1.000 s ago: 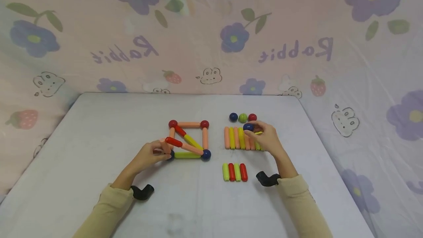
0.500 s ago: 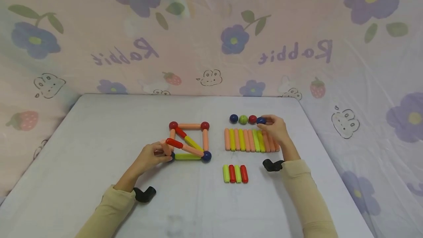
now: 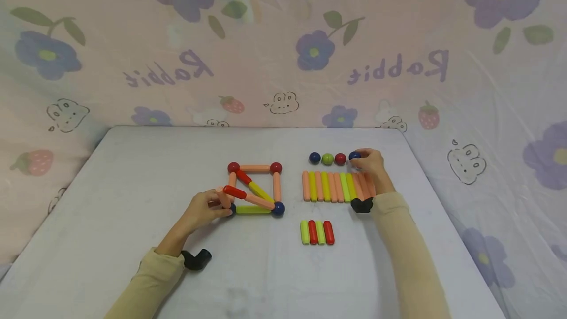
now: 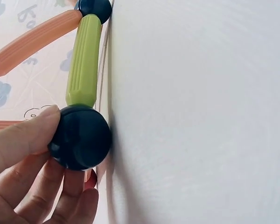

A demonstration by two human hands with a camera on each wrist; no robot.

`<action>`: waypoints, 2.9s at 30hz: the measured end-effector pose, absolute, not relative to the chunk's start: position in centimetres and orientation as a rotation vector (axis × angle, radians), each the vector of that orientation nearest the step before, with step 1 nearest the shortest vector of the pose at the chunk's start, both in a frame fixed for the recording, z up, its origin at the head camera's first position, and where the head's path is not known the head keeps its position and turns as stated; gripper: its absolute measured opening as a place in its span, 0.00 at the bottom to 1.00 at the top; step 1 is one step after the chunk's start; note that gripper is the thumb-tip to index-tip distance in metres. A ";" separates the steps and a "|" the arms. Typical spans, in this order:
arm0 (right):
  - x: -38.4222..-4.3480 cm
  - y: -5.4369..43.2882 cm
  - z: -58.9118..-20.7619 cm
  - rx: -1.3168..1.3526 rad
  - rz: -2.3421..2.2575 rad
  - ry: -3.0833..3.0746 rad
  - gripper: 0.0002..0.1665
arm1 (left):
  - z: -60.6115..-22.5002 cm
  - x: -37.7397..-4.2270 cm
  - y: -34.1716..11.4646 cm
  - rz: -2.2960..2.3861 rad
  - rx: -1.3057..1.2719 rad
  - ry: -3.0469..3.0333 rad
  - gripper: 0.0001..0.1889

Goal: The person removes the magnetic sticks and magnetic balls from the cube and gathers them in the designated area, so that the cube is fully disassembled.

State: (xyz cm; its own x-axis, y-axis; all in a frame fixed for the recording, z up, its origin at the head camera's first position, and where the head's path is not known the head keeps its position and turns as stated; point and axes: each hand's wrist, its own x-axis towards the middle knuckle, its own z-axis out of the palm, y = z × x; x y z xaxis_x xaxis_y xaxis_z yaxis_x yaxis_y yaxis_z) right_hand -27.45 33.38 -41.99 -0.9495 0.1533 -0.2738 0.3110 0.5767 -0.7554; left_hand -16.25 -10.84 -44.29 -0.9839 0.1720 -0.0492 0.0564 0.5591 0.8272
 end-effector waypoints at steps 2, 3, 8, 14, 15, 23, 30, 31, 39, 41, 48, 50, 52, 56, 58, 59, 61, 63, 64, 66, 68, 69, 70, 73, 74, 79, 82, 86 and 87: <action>-27.8 33.3 -42.1 0.421 -1.305 2.614 0.34 | -44.2 -16.2 -10.9 1.416 0.201 2.655 0.12; -27.9 33.2 -42.1 0.438 -1.292 2.610 0.34 | -44.3 -16.2 -10.9 1.424 0.203 2.649 0.12; -28.5 33.2 -42.6 0.478 -1.230 2.598 0.33 | -44.4 -16.2 -10.9 1.437 0.209 2.632 0.12; -28.9 33.2 -43.1 0.469 -1.216 2.598 0.34 | -44.4 -16.2 -10.9 1.428 0.204 2.645 0.12; -28.9 33.2 -43.1 0.466 -1.220 2.596 0.35 | -44.4 -16.2 -10.9 1.427 0.202 2.646 0.12; -28.2 33.4 -42.5 0.408 -1.237 2.631 0.36 | -44.5 -16.0 -10.8 1.433 0.205 2.651 0.12; -26.6 32.8 -41.4 0.406 -1.247 2.743 0.32 | -44.6 -16.0 -10.8 1.412 0.238 2.677 0.12; -26.4 32.7 -41.3 0.405 -1.245 2.761 0.31 | -44.6 -15.9 -10.8 1.412 0.244 2.680 0.12; -23.5 31.2 -40.9 0.249 -1.222 2.809 0.29 | -44.4 -15.8 -10.8 1.400 0.256 2.694 0.13; -22.6 30.5 -40.9 0.181 -1.225 2.814 0.28 | -44.3 -15.8 -10.7 1.397 0.258 2.694 0.13; -20.3 27.3 -40.9 0.000 -1.224 2.800 0.24 | -44.2 -15.8 -10.8 1.347 0.268 2.716 0.13; -19.9 26.4 -40.8 -0.044 -1.238 2.780 0.23 | -44.1 -15.8 -10.8 1.342 0.273 2.716 0.12; -19.5 25.5 -40.7 -0.097 -1.266 2.751 0.22 | -44.0 -15.8 -10.8 1.336 0.284 2.716 0.12; -18.8 23.6 -40.6 -0.237 -1.319 2.705 0.20 | -43.9 -15.8 -10.8 1.327 0.282 2.711 0.12; -18.5 22.5 -40.5 -0.309 -1.351 2.688 0.19 | -43.8 -15.9 -10.8 1.320 0.278 2.711 0.12; -18.3 21.9 -40.4 -0.340 -1.366 2.677 0.19 | -43.8 -15.9 -10.8 1.319 0.280 2.711 0.12; -18.0 20.7 -40.2 -0.406 -1.388 2.661 0.18 | -43.7 -16.0 -10.8 1.316 0.278 2.716 0.12; -17.5 19.5 -39.9 -0.452 -1.414 2.640 0.17 | -43.7 -16.0 -10.9 1.312 0.282 2.722 0.12; -17.3 18.9 -39.8 -0.471 -1.420 2.635 0.17 | -43.7 -16.0 -10.9 1.310 0.287 2.723 0.12; -16.9 17.7 -39.7 -0.515 -1.424 2.636 0.17 | -43.7 -16.0 -10.9 1.308 0.287 2.727 0.12; -16.5 16.7 -39.9 -0.558 -1.427 2.643 0.17 | -43.7 -16.0 -10.9 1.302 0.294 2.728 0.13; -16.3 16.1 -40.0 -0.583 -1.430 2.648 0.17 | -43.7 -16.0 -10.9 1.298 0.295 2.729 0.13; -16.2 15.6 -40.2 -0.618 -1.430 2.656 0.16 | -43.7 -16.0 -10.8 1.297 0.295 2.730 0.12; -15.9 14.2 -40.6 -0.712 -1.436 2.691 0.16 | -43.6 -16.0 -10.8 1.292 0.291 2.738 0.12; -15.8 13.7 -40.6 -0.740 -1.441 2.705 0.16 | -43.6 -16.0 -10.8 1.292 0.285 2.739 0.12; -15.6 11.6 -40.5 -0.837 -1.450 2.783 0.17 | -43.5 -15.9 -10.7 1.294 0.292 2.741 0.11; -15.6 10.6 -40.5 -0.910 -1.442 2.804 0.16 | -43.5 -15.9 -10.7 1.304 0.292 2.740 0.11; -15.5 9.5 -40.6 -0.928 -1.438 2.782 0.16 | -43.5 -15.8 -10.8 1.304 0.330 2.754 0.11; -15.4 9.3 -40.6 -0.918 -1.449 2.769 0.16 | -43.5 -15.8 -10.8 1.305 0.340 2.758 0.11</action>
State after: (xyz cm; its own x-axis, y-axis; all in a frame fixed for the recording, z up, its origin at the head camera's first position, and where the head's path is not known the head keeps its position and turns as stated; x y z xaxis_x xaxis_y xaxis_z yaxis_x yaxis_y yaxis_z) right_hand -15.43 9.31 -40.59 -0.8351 -0.4262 0.3479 -0.5288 0.4472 -0.7214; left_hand -15.80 -10.77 -43.54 -0.9729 0.2293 0.0300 0.1686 0.6147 0.7705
